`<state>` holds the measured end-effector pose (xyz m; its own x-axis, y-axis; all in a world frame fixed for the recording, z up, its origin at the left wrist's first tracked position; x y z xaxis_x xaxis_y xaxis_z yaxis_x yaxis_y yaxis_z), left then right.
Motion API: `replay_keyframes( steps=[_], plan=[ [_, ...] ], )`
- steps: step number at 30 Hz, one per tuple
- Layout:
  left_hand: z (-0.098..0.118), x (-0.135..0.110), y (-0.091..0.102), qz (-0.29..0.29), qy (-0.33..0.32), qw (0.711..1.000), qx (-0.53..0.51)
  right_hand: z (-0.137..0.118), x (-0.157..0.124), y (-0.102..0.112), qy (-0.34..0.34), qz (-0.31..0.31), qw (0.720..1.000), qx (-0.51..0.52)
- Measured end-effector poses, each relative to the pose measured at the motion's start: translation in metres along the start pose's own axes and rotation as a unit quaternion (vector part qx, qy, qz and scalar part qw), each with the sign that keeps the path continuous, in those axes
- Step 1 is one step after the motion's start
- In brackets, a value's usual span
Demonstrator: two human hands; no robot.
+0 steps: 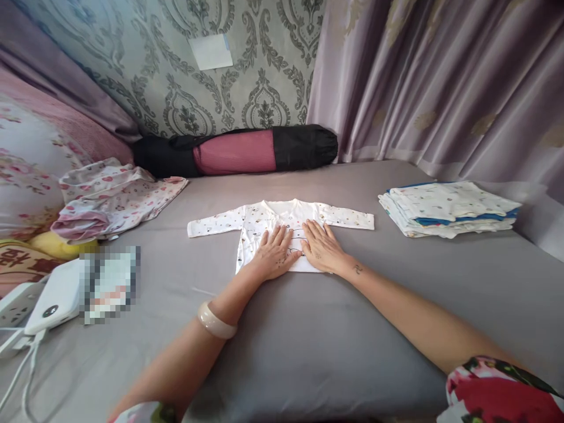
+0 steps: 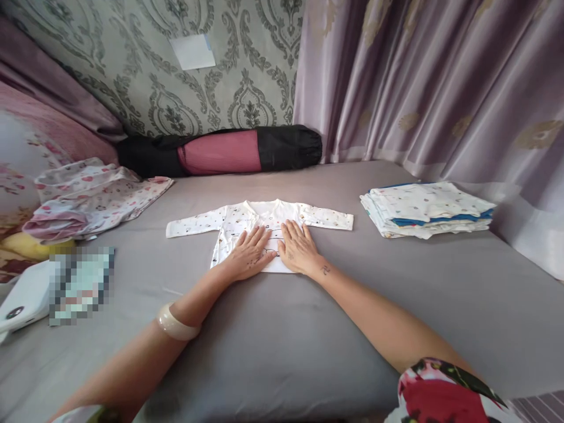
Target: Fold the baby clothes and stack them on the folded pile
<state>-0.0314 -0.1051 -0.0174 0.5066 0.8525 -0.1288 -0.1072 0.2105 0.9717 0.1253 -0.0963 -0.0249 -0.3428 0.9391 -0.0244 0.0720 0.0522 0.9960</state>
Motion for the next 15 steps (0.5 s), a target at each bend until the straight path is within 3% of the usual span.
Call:
replay_keyframes(
  steps=[9, 15],
  plan=[
    [0.003, -0.027, -0.001, 0.04, 0.029, 0.998, 0.033, 0.003, 0.003, -0.001, 0.0, -0.006, 1.0, -0.027],
    [0.01, -0.039, -0.009, 0.05, 0.05, 0.997, 0.024, -0.017, 0.012, 0.006, -0.001, -0.013, 0.999, -0.031]
  ],
)
Point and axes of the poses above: each hand's wrist, its own x-axis towards the middle knuckle, its own y-axis out of the back of the hand, z = x × y, the point moved 3 cm from there along x, towards the middle knuckle, and after that the axes turned 5 degrees about -z, right-handed, at the moved point
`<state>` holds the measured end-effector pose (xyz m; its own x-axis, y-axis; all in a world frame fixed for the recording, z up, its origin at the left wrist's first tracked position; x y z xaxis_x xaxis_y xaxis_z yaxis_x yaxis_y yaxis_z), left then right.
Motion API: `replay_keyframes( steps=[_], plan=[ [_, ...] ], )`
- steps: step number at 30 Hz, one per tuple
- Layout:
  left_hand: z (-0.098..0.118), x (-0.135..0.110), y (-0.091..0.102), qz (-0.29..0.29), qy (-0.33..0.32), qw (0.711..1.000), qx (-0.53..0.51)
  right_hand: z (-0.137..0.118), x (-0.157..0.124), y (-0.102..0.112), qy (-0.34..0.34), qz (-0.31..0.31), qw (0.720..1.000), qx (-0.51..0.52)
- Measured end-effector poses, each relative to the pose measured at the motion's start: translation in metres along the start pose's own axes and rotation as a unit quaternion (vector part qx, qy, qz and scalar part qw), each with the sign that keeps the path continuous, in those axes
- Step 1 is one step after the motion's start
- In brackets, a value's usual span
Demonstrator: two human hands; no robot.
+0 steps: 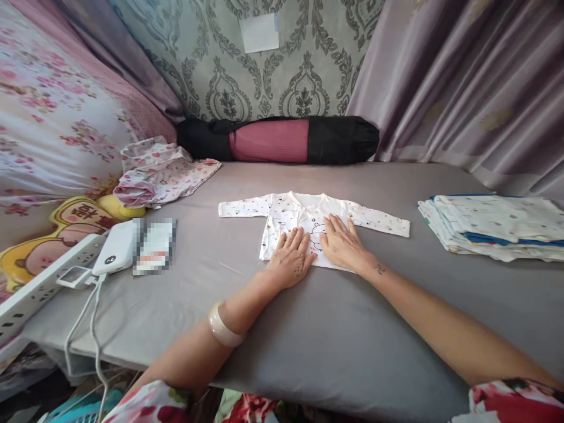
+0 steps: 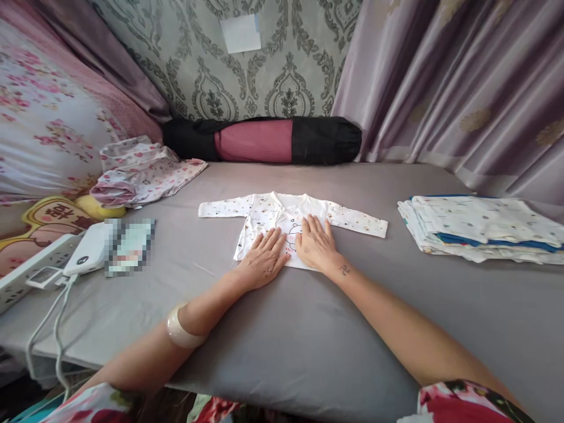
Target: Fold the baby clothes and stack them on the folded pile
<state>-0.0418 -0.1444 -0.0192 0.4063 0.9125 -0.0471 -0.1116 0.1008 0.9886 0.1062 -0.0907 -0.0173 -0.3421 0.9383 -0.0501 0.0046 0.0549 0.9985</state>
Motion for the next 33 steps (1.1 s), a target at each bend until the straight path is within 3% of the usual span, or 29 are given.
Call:
replay_keyframes(
  steps=[4, 7, 10, 12, 16, 19, 26, 29, 33],
  plan=[
    [-0.005, 0.0, 0.001, 0.022, -0.015, 0.999, -0.041, -0.012, 0.001, -0.009, 0.027, 0.02, 0.999, 0.025],
    [-0.018, 0.001, 0.012, 0.093, 0.001, 0.991, -0.094, -0.013, 0.0, -0.015, 0.026, 0.023, 0.999, 0.038],
    [-0.046, -0.002, 0.023, 0.187, 0.12, 0.97, -0.098, -0.012, 0.0, -0.016, 0.022, 0.022, 0.999, 0.041],
    [-0.069, -0.007, 0.025, 0.213, 0.218, 0.949, -0.087, -0.012, 0.0, -0.016, 0.023, 0.016, 0.999, 0.039],
    [-0.097, -0.014, 0.021, 0.14, 0.307, 0.932, -0.133, -0.013, 0.001, -0.016, 0.016, 0.022, 0.999, 0.034],
    [-0.101, -0.015, 0.022, 0.1, 0.309, 0.932, -0.158, -0.013, 0.002, -0.017, 0.013, 0.03, 0.999, 0.033],
    [-0.111, -0.013, 0.036, 0.077, 0.298, 0.923, -0.232, -0.014, 0.0, -0.015, 0.017, 0.042, 0.998, 0.033],
    [-0.127, -0.016, 0.041, 0.067, 0.29, 0.9, -0.32, -0.015, 0.0, -0.015, 0.017, 0.047, 0.998, 0.038],
    [-0.143, -0.016, 0.054, 0.081, 0.306, 0.847, -0.427, -0.016, -0.001, -0.014, 0.012, 0.044, 0.998, 0.05]
  ],
)
Point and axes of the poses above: each hand's wrist, its own x-axis towards the middle knuckle, its own y-axis out of the back of the hand, z = x × y, the point moved 3 cm from there along x, towards the middle knuckle, and after that the axes turned 5 degrees about -z, right-handed, at the moved point
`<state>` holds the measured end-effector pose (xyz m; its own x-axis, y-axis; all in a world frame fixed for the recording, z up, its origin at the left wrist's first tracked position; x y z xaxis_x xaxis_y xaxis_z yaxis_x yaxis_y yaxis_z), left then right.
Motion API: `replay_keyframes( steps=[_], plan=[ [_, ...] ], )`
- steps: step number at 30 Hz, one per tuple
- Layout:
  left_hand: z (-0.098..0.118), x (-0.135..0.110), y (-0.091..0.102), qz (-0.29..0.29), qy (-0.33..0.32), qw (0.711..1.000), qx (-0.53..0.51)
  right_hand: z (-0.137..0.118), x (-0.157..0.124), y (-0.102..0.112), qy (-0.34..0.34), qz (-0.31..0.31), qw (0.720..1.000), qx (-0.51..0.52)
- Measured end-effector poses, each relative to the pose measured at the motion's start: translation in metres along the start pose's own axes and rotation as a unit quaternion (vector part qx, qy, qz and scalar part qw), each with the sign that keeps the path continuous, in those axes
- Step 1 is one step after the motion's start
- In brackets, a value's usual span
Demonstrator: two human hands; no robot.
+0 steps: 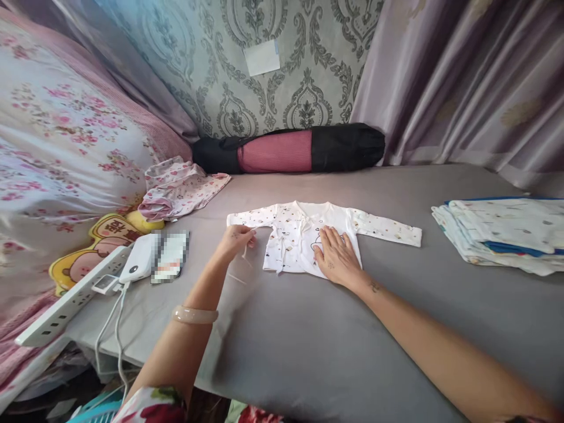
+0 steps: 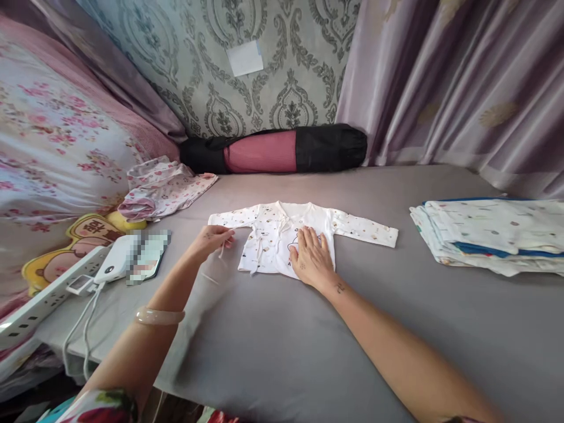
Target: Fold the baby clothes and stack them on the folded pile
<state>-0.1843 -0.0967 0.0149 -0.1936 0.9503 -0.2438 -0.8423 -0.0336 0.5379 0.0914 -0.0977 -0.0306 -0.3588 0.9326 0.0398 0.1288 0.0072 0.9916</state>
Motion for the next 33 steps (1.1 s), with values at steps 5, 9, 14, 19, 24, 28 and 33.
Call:
replay_keyframes(
  steps=[5, 9, 14, 19, 24, 28, 33],
  plan=[
    [0.043, 0.01, 0.001, 0.033, -0.059, 0.998, -0.01, -0.001, 0.0, 0.001, -0.006, -0.018, 1.0, 0.019],
    [0.071, 0.011, -0.018, 0.002, -0.147, 0.989, -0.021, 0.0, 0.001, 0.0, -0.01, -0.025, 0.999, 0.024],
    [0.045, 0.004, -0.033, 0.068, -0.121, 0.973, 0.183, 0.0, 0.001, 0.001, -0.006, -0.027, 0.999, 0.031],
    [0.006, -0.012, -0.04, 0.049, -0.015, 0.964, 0.261, -0.001, 0.0, 0.002, -0.002, -0.024, 0.999, 0.025],
    [0.002, -0.026, -0.048, 0.023, -0.006, 0.957, 0.291, -0.001, -0.001, 0.002, -0.005, -0.025, 0.999, 0.026],
    [0.0, -0.034, -0.053, -0.003, -0.011, 0.954, 0.299, -0.001, -0.002, 0.005, -0.005, -0.035, 0.999, 0.028],
    [-0.005, -0.039, -0.052, 0.008, -0.021, 0.954, 0.299, -0.001, -0.001, 0.006, -0.006, -0.038, 0.999, 0.012]
  ],
)
Point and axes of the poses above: each hand's wrist, its own x-axis towards the middle knuckle, its own y-axis out of the back of the hand, z = x × y, the point moved 3 cm from there along x, towards the middle knuckle, and after that the axes turned 5 degrees about -z, right-handed, at the moved point
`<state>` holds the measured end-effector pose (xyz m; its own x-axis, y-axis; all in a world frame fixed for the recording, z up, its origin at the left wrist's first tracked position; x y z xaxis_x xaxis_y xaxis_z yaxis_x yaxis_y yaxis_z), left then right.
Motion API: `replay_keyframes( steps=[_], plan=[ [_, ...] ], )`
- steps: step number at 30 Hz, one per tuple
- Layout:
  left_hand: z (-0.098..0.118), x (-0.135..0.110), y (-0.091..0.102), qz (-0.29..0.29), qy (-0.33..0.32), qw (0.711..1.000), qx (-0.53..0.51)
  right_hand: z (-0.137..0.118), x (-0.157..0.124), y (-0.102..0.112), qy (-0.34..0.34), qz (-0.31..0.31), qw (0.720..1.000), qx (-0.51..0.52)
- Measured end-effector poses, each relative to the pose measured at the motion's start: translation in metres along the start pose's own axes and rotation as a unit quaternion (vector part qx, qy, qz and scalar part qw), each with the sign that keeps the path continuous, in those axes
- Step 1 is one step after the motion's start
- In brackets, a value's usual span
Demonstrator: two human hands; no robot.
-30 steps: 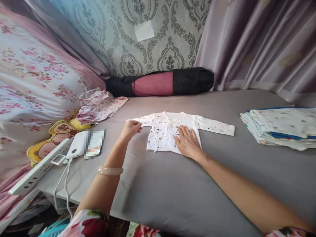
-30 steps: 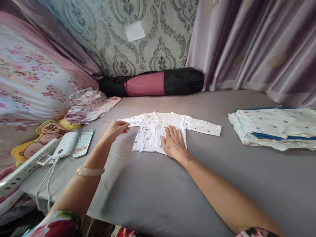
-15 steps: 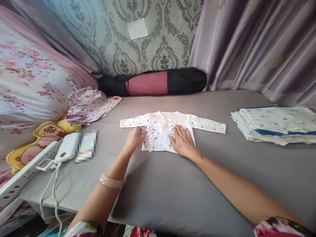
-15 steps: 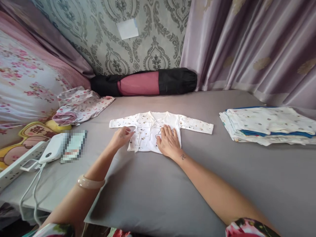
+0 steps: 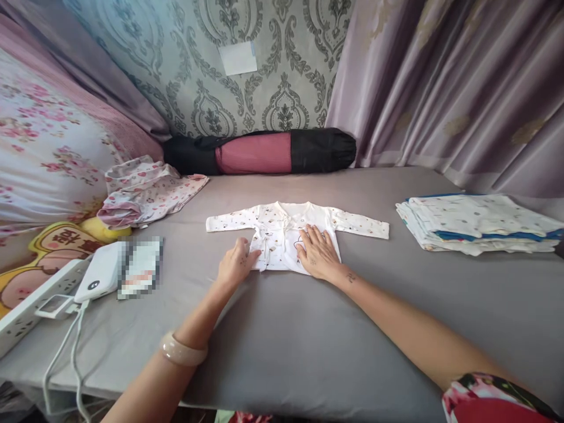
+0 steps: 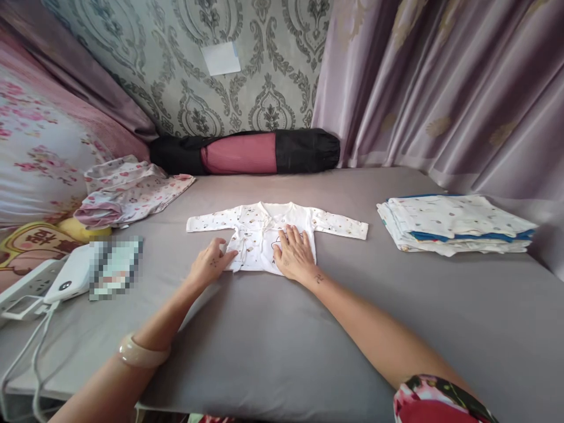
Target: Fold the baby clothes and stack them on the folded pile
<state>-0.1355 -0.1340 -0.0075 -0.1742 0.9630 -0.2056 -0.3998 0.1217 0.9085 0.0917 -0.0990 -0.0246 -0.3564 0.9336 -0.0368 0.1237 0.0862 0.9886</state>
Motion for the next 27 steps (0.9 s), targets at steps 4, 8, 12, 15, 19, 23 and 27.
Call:
replay_keyframes(
  steps=[4, 8, 12, 15, 19, 23, 27],
  plan=[
    [-0.004, -0.005, 0.002, -0.019, 0.0, 1.0, -0.01, -0.001, 0.0, -0.003, 0.002, -0.006, 1.0, -0.003],
    [-0.008, -0.006, 0.012, -0.078, -0.021, 0.997, -0.003, 0.002, 0.002, 0.006, 0.006, -0.035, 0.999, 0.007],
    [0.003, 0.001, 0.021, -0.047, -0.077, 0.995, 0.046, 0.004, 0.016, 0.037, 0.031, -0.079, 0.996, 0.024],
    [0.031, 0.009, 0.013, 0.059, -0.212, 0.974, 0.054, -0.003, 0.04, 0.057, 0.02, -0.03, 0.999, 0.031],
    [0.06, 0.022, -0.02, 0.096, -0.27, 0.953, 0.101, -0.03, 0.08, 0.046, 0.102, 0.003, 0.992, 0.071],
    [0.063, 0.029, -0.04, 0.096, -0.234, 0.958, 0.136, -0.043, 0.113, 0.018, 0.106, -0.054, 0.988, 0.095],
    [0.059, 0.027, -0.044, 0.08, -0.193, 0.966, 0.15, -0.042, 0.131, 0.005, 0.093, -0.085, 0.988, 0.09]
  ],
)
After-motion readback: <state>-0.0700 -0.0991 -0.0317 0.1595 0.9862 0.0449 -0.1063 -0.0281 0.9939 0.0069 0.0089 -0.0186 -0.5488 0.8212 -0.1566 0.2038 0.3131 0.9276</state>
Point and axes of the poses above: each hand's wrist, its own x-axis towards the middle knuckle, its own y-axis out of the back of the hand, z = x × y, the point moved 3 cm from there along x, towards the middle knuckle, and after that the axes turned 5 degrees about -z, right-handed, at the moved point
